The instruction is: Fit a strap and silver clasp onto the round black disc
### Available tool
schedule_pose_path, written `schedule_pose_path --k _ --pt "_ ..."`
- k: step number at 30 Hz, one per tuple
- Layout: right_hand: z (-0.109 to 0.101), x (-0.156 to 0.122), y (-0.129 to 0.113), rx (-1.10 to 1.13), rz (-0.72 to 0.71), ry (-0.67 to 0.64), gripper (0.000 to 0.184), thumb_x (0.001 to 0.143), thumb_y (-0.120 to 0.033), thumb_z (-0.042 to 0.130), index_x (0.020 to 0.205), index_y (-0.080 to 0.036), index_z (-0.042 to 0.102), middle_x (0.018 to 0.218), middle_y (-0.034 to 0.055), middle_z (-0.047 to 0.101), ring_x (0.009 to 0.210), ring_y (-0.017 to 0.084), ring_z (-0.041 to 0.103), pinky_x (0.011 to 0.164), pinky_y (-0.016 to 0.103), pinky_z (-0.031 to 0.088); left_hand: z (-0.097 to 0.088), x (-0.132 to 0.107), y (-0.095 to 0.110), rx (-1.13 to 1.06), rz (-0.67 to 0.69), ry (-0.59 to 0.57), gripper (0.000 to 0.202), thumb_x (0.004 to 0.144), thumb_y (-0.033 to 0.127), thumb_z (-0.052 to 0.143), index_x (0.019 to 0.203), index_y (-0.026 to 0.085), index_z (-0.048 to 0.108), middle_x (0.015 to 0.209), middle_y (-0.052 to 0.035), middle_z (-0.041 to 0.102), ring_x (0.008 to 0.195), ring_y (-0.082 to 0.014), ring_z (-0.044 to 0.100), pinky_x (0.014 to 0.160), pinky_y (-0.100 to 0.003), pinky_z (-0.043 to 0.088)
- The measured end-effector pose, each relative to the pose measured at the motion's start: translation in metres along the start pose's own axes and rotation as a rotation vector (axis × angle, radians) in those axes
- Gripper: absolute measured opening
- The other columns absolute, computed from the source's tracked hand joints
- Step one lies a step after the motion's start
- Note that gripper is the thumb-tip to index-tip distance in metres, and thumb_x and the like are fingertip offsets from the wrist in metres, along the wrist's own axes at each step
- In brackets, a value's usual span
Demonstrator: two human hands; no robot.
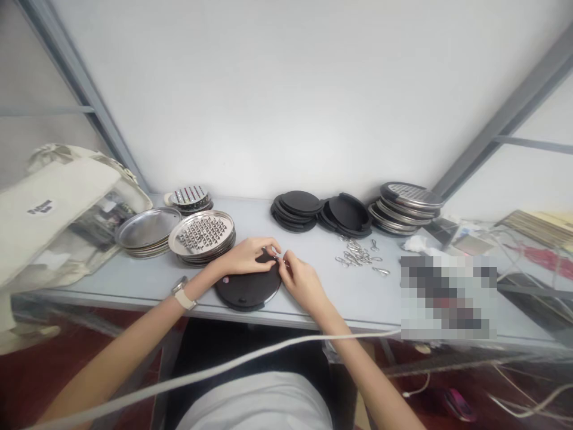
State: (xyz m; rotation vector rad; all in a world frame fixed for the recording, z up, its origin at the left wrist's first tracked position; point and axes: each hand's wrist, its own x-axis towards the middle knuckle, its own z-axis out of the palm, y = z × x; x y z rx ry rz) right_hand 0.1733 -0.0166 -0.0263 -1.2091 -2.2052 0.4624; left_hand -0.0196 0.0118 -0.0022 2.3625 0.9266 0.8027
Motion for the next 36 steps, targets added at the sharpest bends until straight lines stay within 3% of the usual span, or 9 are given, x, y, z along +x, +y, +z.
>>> schedule_pose_path --k 8,11,15,24,36 --pt "0.0 0.0 0.001 0.011 -0.001 -0.012 0.019 0.095 -0.03 0.033 0.08 -0.023 0.043 0.062 -0.0022 0.052 0.052 0.014 0.049 0.055 0.023 0.034 -0.001 0.0 0.005 0.177 0.027 0.019 0.018 0.079 0.021 0.053 0.098 0.021 0.054 0.101 -0.0011 0.06 0.093 -0.0153 0.058 0.082 -0.025 0.043" --pt "0.0 0.0 0.001 0.015 0.006 0.007 0.022 0.095 -0.031 0.033 0.077 -0.023 0.043 0.063 -0.0015 0.053 0.054 0.014 0.049 0.055 0.022 0.034 0.0 -0.001 0.008 0.32 -0.085 0.08 0.019 0.077 0.033 0.058 0.091 0.021 0.052 0.095 -0.0004 0.059 0.08 -0.0154 0.057 0.07 -0.025 0.041" --pt "-0.001 0.0 0.001 0.021 0.008 0.026 0.025 0.095 -0.032 0.033 0.074 -0.022 0.042 0.064 -0.0007 0.053 0.058 0.014 0.048 0.056 0.023 0.035 0.001 -0.002 0.01 0.435 -0.135 0.024 0.02 0.079 0.038 0.055 0.075 0.02 0.047 0.07 0.0031 0.055 0.06 -0.0132 0.049 0.054 -0.025 0.03" --pt "0.001 0.001 0.004 -0.036 -0.07 -0.076 0.024 0.096 -0.029 0.029 0.077 -0.022 0.04 0.069 0.001 0.055 0.062 0.016 0.053 0.061 0.025 0.034 -0.001 -0.005 0.013 0.292 -0.016 -0.095 0.016 0.074 0.027 0.055 0.069 0.019 0.043 0.064 0.0056 0.052 0.058 -0.0093 0.045 0.055 -0.022 0.029" --pt "-0.001 -0.001 0.002 -0.055 -0.047 -0.103 0.024 0.092 -0.026 0.036 0.069 -0.022 0.038 0.058 -0.0022 0.05 0.051 0.012 0.044 0.054 0.023 0.029 0.001 -0.005 0.011 0.273 -0.064 -0.083 0.015 0.074 0.03 0.058 0.072 0.02 0.047 0.064 0.0056 0.052 0.057 -0.0094 0.046 0.054 -0.022 0.029"
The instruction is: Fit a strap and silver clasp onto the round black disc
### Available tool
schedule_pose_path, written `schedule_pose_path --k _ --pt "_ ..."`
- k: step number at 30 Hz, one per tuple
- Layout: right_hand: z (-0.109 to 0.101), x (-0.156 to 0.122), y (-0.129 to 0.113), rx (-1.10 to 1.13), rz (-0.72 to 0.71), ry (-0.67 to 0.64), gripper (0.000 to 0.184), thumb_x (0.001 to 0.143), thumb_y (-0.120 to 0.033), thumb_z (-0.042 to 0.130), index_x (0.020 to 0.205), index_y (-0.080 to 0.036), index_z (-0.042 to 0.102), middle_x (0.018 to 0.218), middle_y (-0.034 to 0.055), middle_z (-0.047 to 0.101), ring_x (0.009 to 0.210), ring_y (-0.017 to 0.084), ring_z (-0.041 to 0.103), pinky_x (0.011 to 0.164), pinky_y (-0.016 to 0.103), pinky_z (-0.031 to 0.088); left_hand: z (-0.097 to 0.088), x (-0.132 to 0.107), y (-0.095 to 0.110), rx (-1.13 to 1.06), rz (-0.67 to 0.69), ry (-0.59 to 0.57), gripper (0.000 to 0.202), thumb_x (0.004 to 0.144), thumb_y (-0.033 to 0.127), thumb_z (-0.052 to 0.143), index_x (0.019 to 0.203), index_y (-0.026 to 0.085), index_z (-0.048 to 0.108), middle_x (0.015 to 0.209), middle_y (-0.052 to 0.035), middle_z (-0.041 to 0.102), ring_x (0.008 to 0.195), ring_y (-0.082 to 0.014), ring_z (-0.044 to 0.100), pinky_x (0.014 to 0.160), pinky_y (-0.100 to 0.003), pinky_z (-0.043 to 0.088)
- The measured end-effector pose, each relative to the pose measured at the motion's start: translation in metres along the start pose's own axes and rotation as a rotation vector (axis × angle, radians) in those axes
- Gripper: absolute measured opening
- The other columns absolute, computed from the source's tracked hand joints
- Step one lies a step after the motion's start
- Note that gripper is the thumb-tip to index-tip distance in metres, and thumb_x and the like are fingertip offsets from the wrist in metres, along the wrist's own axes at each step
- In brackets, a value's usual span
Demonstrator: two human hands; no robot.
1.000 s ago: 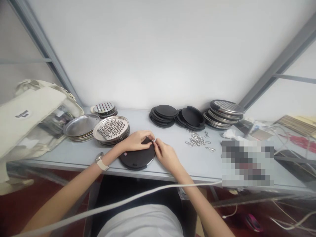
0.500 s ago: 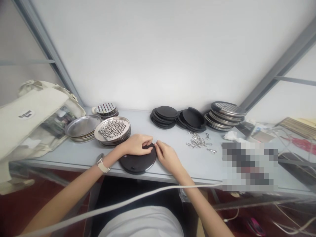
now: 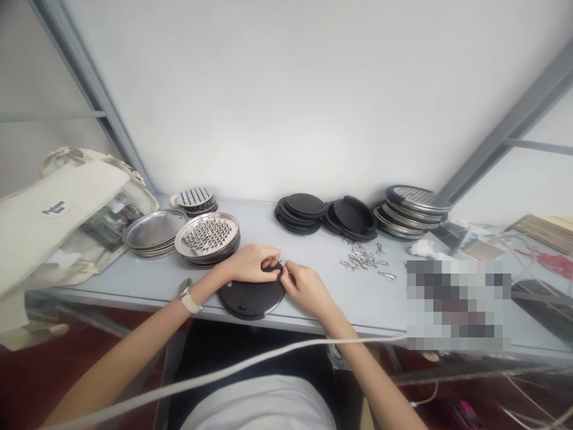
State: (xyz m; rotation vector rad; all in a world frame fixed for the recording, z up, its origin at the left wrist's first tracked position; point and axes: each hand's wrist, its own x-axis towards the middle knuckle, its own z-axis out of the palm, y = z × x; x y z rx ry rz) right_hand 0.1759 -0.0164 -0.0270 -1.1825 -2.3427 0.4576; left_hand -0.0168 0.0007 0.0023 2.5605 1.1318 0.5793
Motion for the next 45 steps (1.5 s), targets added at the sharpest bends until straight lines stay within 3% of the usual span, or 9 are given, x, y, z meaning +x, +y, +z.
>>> schedule_pose_path --k 9,14,31,38,41,45 --pt "-0.0003 0.0005 -0.0009 -0.004 0.014 -0.001 0.023 0.09 -0.026 0.037 0.067 -0.022 0.038 0.056 -0.0032 0.048 0.049 0.012 0.042 0.053 0.023 0.028 0.0003 -0.0007 -0.0009 -0.006 -0.029 0.025 0.034 0.074 0.036 0.059 0.104 0.023 0.05 0.071 0.0063 0.054 0.06 -0.0109 0.05 0.056 -0.022 0.032" --pt "-0.0013 0.0002 -0.0021 -0.017 0.011 0.002 0.022 0.089 -0.025 0.038 0.068 -0.021 0.042 0.057 -0.0024 0.051 0.049 0.012 0.044 0.053 0.023 0.028 0.0007 0.0002 -0.0008 0.034 0.011 0.022 0.02 0.076 0.035 0.058 0.092 0.023 0.057 0.076 0.0038 0.056 0.066 -0.012 0.052 0.059 -0.023 0.034" --pt "-0.0011 -0.001 -0.0028 -0.013 0.003 0.013 0.024 0.091 -0.026 0.036 0.069 -0.022 0.045 0.058 -0.0011 0.055 0.05 0.013 0.048 0.052 0.023 0.03 0.001 0.0016 -0.0036 -0.101 0.022 -0.017 0.015 0.075 0.031 0.059 0.079 0.019 0.05 0.07 0.0053 0.051 0.062 -0.0089 0.046 0.057 -0.02 0.032" --pt "0.0004 -0.0023 -0.0015 -0.019 -0.007 0.035 0.023 0.094 -0.029 0.034 0.075 -0.022 0.046 0.061 0.0002 0.057 0.051 0.014 0.05 0.052 0.024 0.031 -0.0002 0.0024 -0.0033 -0.064 0.04 -0.004 0.011 0.076 0.029 0.056 0.076 0.019 0.051 0.069 0.0047 0.05 0.062 -0.0091 0.045 0.057 -0.021 0.032" --pt "0.0012 -0.0017 0.0007 -0.046 -0.016 0.041 0.023 0.095 -0.028 0.031 0.079 -0.022 0.048 0.065 0.0016 0.059 0.055 0.016 0.054 0.055 0.025 0.032 -0.0015 0.0021 -0.0016 -0.053 0.016 -0.007 0.015 0.076 0.028 0.056 0.087 0.02 0.052 0.07 0.0046 0.051 0.062 -0.0101 0.047 0.058 -0.022 0.034" --pt "0.002 0.0006 0.0028 -0.067 0.003 0.023 0.024 0.096 -0.027 0.028 0.087 -0.021 0.05 0.068 0.0031 0.062 0.059 0.018 0.059 0.057 0.026 0.034 -0.0022 0.0007 0.0004 -0.09 -0.018 -0.016 0.037 0.072 0.025 0.057 0.107 0.021 0.046 0.066 0.0071 0.051 0.057 -0.0104 0.048 0.056 -0.022 0.035"
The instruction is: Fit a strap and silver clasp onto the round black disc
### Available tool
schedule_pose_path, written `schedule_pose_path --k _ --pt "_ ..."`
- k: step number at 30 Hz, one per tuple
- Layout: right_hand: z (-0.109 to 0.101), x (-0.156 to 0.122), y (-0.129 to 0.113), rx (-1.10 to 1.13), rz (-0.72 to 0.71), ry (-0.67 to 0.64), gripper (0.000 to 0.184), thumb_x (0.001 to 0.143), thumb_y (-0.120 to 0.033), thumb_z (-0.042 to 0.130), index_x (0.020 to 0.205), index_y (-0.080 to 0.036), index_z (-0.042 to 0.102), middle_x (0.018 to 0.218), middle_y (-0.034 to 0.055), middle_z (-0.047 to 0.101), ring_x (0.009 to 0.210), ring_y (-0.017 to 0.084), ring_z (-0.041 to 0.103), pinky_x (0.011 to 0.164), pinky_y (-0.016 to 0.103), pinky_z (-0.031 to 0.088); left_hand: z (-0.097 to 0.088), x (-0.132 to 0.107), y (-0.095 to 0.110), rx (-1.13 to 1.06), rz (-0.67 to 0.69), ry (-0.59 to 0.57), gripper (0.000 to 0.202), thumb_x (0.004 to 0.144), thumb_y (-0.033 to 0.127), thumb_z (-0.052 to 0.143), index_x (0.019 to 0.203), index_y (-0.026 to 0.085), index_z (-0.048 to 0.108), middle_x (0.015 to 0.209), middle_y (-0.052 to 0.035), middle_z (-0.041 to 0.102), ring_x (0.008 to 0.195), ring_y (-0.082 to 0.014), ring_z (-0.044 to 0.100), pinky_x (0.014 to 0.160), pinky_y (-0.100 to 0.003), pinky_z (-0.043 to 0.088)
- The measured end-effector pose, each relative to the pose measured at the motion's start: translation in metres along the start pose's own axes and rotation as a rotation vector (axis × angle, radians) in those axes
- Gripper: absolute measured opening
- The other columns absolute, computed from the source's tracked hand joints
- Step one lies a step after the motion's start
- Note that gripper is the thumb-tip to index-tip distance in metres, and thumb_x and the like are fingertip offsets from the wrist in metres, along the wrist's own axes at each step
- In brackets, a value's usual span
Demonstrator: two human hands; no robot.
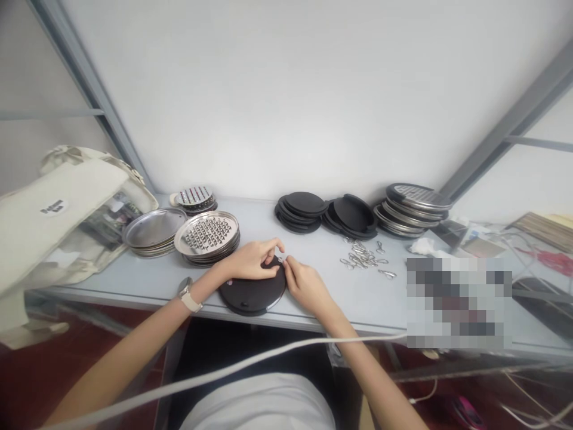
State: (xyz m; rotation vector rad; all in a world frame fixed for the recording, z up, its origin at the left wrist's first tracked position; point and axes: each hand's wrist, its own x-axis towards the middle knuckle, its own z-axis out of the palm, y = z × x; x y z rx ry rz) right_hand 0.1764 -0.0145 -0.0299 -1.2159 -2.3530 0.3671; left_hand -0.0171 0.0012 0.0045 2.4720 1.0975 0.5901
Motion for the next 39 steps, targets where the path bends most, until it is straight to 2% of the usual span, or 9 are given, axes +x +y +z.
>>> schedule_pose_path --k 6,16,31,39 --pt "-0.0009 0.002 -0.0004 0.025 0.021 -0.03 0.027 0.097 -0.028 0.028 0.086 -0.021 0.051 0.071 0.004 0.064 0.062 0.018 0.061 0.058 0.025 0.035 -0.0003 -0.002 0.0018 -0.044 0.036 -0.036 0.038 0.072 0.021 0.055 0.109 0.022 0.046 0.059 0.0094 0.047 0.052 -0.0092 0.046 0.054 -0.02 0.033" --pt "-0.0023 0.0007 -0.0019 0.009 0.015 -0.022 0.034 0.095 -0.027 0.03 0.074 -0.02 0.055 0.064 0.0037 0.063 0.056 0.016 0.057 0.057 0.025 0.033 -0.0004 -0.0008 0.0012 0.019 -0.01 -0.034 0.028 0.073 0.028 0.058 0.099 0.021 0.051 0.061 0.0075 0.049 0.055 -0.0102 0.048 0.055 -0.021 0.033" --pt "-0.0012 0.0005 -0.0009 -0.005 0.037 -0.034 0.035 0.094 -0.027 0.033 0.063 -0.02 0.049 0.058 0.0026 0.06 0.052 0.015 0.054 0.055 0.025 0.03 0.0019 0.0003 -0.0007 0.029 -0.005 -0.026 0.024 0.073 0.029 0.058 0.096 0.021 0.056 0.063 0.0069 0.051 0.056 -0.0093 0.048 0.054 -0.021 0.031" --pt "-0.001 0.0006 -0.0008 0.022 0.043 -0.045 0.035 0.094 -0.029 0.032 0.064 -0.02 0.048 0.059 0.0023 0.06 0.053 0.014 0.054 0.055 0.024 0.031 0.0007 0.0012 -0.0021 -0.005 -0.004 -0.041 0.019 0.072 0.029 0.06 0.087 0.02 0.052 0.062 0.0075 0.048 0.055 -0.0087 0.046 0.053 -0.021 0.029"
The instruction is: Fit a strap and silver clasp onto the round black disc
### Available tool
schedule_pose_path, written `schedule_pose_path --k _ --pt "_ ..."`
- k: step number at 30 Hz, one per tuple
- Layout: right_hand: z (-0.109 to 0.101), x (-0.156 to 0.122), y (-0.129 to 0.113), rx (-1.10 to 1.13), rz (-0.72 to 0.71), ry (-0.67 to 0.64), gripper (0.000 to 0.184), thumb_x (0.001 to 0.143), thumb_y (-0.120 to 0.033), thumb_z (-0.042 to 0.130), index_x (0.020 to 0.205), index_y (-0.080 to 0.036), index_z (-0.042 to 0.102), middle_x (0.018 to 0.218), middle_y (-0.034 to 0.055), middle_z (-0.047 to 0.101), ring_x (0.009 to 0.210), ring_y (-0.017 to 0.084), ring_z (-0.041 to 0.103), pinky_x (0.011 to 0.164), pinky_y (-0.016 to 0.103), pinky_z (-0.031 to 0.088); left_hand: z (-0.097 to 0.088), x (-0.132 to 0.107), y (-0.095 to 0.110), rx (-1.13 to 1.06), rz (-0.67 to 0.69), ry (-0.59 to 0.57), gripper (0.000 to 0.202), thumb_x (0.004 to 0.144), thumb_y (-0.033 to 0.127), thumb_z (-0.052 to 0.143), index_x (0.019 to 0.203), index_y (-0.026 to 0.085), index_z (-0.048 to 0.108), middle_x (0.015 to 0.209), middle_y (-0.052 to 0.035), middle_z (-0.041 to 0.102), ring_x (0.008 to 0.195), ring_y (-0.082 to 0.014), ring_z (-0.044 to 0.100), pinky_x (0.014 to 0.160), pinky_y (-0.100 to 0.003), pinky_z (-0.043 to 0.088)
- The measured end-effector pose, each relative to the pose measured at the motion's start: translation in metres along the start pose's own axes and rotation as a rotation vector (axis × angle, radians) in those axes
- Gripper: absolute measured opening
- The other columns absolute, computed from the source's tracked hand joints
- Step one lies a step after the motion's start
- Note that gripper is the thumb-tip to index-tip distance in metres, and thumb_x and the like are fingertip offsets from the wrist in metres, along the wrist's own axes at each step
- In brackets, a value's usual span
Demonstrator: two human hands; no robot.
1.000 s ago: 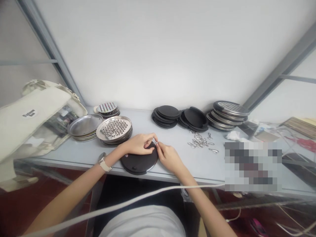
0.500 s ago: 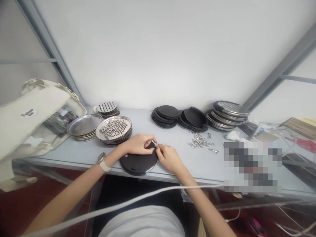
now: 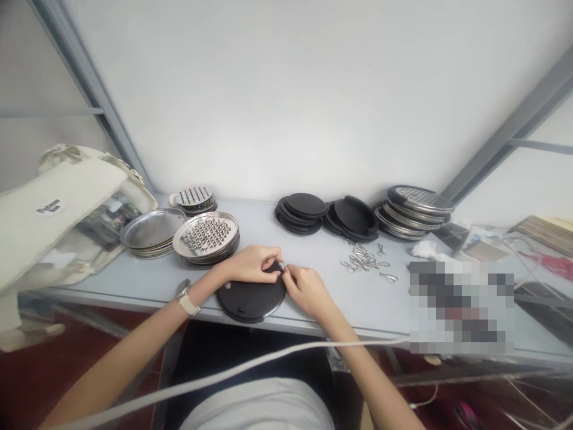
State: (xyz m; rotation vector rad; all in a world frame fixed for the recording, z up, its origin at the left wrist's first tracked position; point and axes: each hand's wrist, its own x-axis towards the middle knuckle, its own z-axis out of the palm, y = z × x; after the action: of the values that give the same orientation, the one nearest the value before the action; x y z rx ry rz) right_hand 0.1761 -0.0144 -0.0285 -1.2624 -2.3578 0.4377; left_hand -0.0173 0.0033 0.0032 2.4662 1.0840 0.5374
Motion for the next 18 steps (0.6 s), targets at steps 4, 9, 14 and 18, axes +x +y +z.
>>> schedule_pose_path --k 4,9,14,18 --pt "-0.0011 -0.0005 -0.0007 -0.011 0.0 -0.002 0.036 0.095 -0.03 0.031 0.066 -0.02 0.049 0.06 0.0031 0.062 0.054 0.015 0.055 0.056 0.024 0.032 0.0005 -0.0005 -0.001 -0.016 0.013 -0.005 0.018 0.072 0.029 0.059 0.087 0.02 0.052 0.061 0.0078 0.048 0.055 -0.0084 0.046 0.053 -0.02 0.029" --pt "-0.0017 -0.0012 -0.001 0.007 -0.002 -0.005 0.042 0.098 -0.033 0.026 0.071 -0.02 0.056 0.066 0.0048 0.066 0.058 0.016 0.059 0.059 0.025 0.034 0.0001 -0.0011 0.0005 0.001 0.011 0.005 0.019 0.072 0.029 0.059 0.087 0.02 0.051 0.061 0.0077 0.048 0.054 -0.009 0.046 0.052 -0.021 0.028" --pt "-0.001 -0.0005 -0.0004 0.015 0.004 -0.001 0.044 0.098 -0.034 0.026 0.072 -0.019 0.058 0.069 0.0058 0.068 0.06 0.017 0.061 0.06 0.025 0.035 -0.0004 -0.0012 0.0023 0.048 0.008 0.014 0.022 0.072 0.029 0.059 0.09 0.021 0.051 0.061 0.0074 0.05 0.054 -0.0096 0.046 0.051 -0.021 0.027" --pt "-0.0011 -0.0007 -0.0009 0.009 0.005 0.001 0.043 0.098 -0.034 0.027 0.071 -0.02 0.058 0.068 0.0053 0.068 0.059 0.017 0.061 0.058 0.025 0.034 0.0005 -0.0015 0.0016 0.056 0.019 0.036 0.024 0.071 0.029 0.061 0.092 0.021 0.052 0.061 0.0079 0.05 0.054 -0.0092 0.046 0.051 -0.021 0.027"
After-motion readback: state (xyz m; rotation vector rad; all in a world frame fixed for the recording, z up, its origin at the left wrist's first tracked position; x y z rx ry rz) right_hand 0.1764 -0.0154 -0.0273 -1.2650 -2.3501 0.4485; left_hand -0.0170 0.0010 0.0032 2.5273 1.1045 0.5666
